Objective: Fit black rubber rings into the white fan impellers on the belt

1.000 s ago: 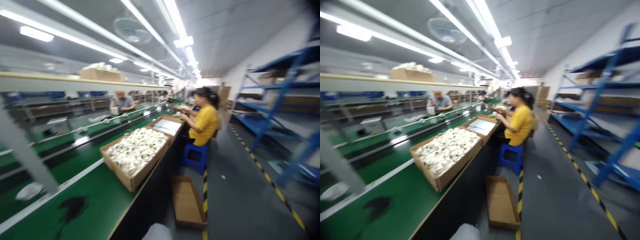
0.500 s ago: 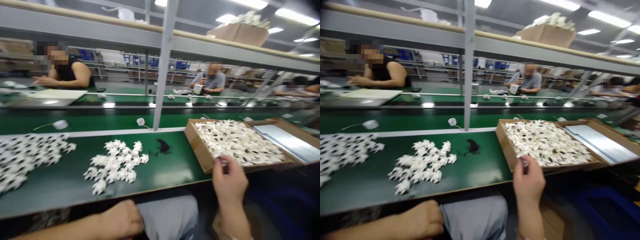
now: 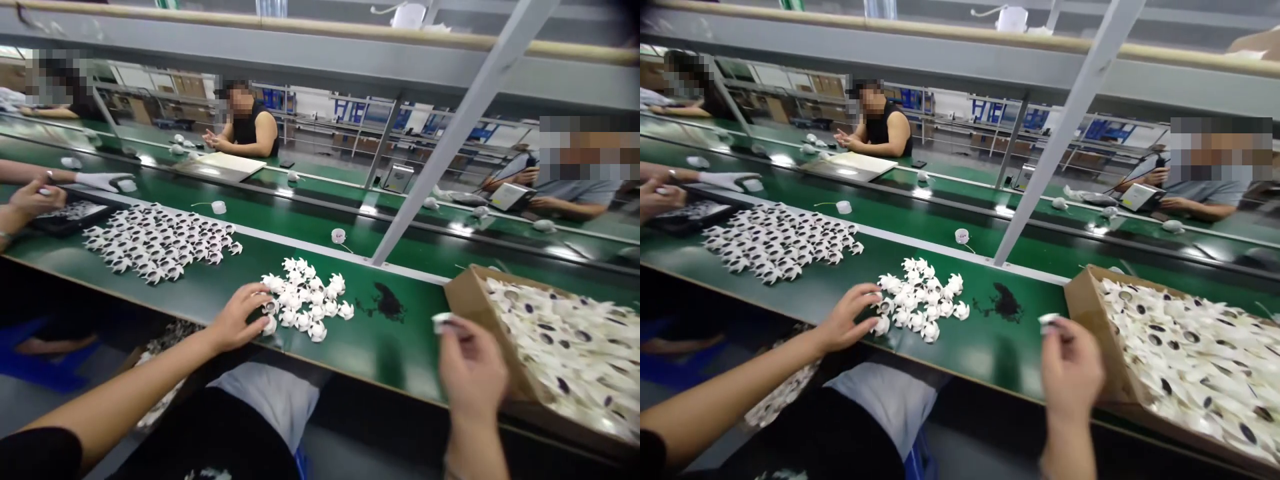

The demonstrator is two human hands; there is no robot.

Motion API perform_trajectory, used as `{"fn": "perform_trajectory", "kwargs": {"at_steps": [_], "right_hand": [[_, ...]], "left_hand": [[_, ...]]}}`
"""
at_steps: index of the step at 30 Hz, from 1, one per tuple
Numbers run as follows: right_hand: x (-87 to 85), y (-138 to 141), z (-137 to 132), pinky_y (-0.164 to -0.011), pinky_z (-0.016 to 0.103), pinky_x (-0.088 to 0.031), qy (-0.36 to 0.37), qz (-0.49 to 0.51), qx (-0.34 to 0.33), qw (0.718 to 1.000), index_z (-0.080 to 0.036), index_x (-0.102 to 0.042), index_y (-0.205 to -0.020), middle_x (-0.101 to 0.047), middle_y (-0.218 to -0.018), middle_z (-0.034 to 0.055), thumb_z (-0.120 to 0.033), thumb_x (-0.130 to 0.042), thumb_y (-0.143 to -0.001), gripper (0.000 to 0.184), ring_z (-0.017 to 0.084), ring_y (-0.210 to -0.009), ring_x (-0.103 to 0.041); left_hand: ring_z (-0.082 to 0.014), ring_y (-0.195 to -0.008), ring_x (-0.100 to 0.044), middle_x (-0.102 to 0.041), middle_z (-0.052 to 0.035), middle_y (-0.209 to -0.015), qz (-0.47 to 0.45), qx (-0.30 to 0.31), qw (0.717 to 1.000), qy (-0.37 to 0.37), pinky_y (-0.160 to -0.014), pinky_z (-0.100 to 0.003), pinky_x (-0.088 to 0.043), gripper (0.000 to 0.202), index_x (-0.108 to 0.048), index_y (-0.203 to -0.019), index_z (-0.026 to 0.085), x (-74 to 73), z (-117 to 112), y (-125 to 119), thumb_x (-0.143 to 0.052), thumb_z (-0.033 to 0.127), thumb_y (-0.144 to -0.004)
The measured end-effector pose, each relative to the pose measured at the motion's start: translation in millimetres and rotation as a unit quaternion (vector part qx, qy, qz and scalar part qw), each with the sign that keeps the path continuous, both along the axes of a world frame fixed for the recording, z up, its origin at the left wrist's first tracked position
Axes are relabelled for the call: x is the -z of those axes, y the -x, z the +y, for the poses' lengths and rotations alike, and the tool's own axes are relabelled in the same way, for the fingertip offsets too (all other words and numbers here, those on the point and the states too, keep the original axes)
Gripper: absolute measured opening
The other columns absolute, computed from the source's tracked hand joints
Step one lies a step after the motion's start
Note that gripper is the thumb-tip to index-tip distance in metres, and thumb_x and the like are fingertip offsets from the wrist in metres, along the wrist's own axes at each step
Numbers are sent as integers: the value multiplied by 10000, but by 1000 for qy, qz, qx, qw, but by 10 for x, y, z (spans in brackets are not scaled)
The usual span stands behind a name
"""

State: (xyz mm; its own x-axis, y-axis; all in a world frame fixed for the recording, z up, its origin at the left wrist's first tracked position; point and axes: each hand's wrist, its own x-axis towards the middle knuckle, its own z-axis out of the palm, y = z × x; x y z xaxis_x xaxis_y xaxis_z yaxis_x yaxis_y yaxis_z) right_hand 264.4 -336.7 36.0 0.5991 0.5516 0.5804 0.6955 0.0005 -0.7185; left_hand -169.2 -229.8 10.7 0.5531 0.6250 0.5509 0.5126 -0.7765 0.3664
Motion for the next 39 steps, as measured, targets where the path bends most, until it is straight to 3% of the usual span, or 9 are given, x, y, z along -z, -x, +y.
{"fn": "perform_trajectory", "kwargs": {"at_steps": [2, 5, 8, 11, 19, 25, 28, 32, 39], "right_hand": [[209, 602, 120, -780, 383, -526, 16, 55, -115, 992, -171, -693, -1014, -671, -1001, 126, -388, -620, -858, 277, 240, -880, -649], [568, 1128, 216, -760, 335, -535, 69, 75, -118, 988, -170, -702, -1036, -635, -1073, 125, -383, -571, -918, 277, 228, -947, -646], [806, 1268, 244, -801, 357, -524, 99, 32, -47, 993, -180, -678, -1121, -646, -1118, 119, -356, -558, -938, 281, 240, -986, -633], [847, 1267, 262, -913, 441, -475, 148, -74, -44, 985, -183, -661, -1184, -654, -1134, 118, -341, -555, -942, 309, 275, -1050, -596], [513, 1041, 532, -794, 380, -507, 226, -56, 12, 972, -190, -680, -1023, -648, -998, 98, -305, -544, -956, 190, 237, -941, -603], [373, 748, 899, -842, 380, -479, 292, -202, -102, 929, -162, -696, -974, -678, -966, 83, -210, -538, -957, 166, 222, -912, -586], [352, 736, 989, -824, 367, -467, 331, -268, -117, 897, -162, -706, -961, -690, -960, 74, -189, -545, -953, 164, 219, -894, -589], [309, 755, 1071, -796, 371, -451, 358, -355, -126, 854, -151, -700, -937, -689, -940, 80, -184, -555, -944, 149, 227, -853, -581], [319, 660, 1191, -733, 391, -449, 390, -414, -145, 809, -138, -639, -858, -635, -831, 106, -169, -492, -930, 167, 255, -774, -548]], "left_hand": [[-243, -1169, -547, -586, -109, -1224, -38, -24, 997, 60, -1035, -410, -447, 268, -579, -1164, 196, -158, 507, -95, -542, 318, -928], [-219, -1035, -619, -655, -77, -1124, -1, -17, 980, 200, -929, -360, -503, 324, -621, -1161, 193, -336, 1347, -295, -547, 400, -923], [-231, -1088, -611, -641, -74, -1196, 127, 111, 947, 273, -961, -349, -485, 460, -619, -1257, 223, -318, 1981, -471, -653, 449, -857], [-232, -1152, -579, -603, -73, -1238, 192, 213, 917, 279, -1038, -343, -435, 510, -630, -1270, 249, -196, 2275, -512, -702, 488, -825], [-210, -1093, -614, -655, -34, -1181, 134, 214, 926, 280, -963, -316, -492, 288, -714, -1037, 260, -6, 2406, -330, -660, 485, -866], [-177, -838, -695, -725, -21, -1135, 3, 64, 957, 282, -810, -312, -580, 363, -686, -1182, 255, 97, 2416, -684, -676, 417, -858], [-195, -1000, -694, -734, -24, -1115, -36, 106, 967, 231, -933, -342, -561, 205, -738, -1050, 228, 139, 2481, -977, -637, 283, -881], [-173, -1050, -690, -742, -33, -1092, -85, 178, 955, 223, -996, -331, -539, 263, -745, -1002, 198, 185, 2549, -1258, -576, 85, -835], [-210, -1128, -661, -726, -51, -1148, -86, 302, 897, 312, -1009, -301, -517, 161, -771, -851, 201, 182, 2539, -1238, -736, 139, -706]]}}
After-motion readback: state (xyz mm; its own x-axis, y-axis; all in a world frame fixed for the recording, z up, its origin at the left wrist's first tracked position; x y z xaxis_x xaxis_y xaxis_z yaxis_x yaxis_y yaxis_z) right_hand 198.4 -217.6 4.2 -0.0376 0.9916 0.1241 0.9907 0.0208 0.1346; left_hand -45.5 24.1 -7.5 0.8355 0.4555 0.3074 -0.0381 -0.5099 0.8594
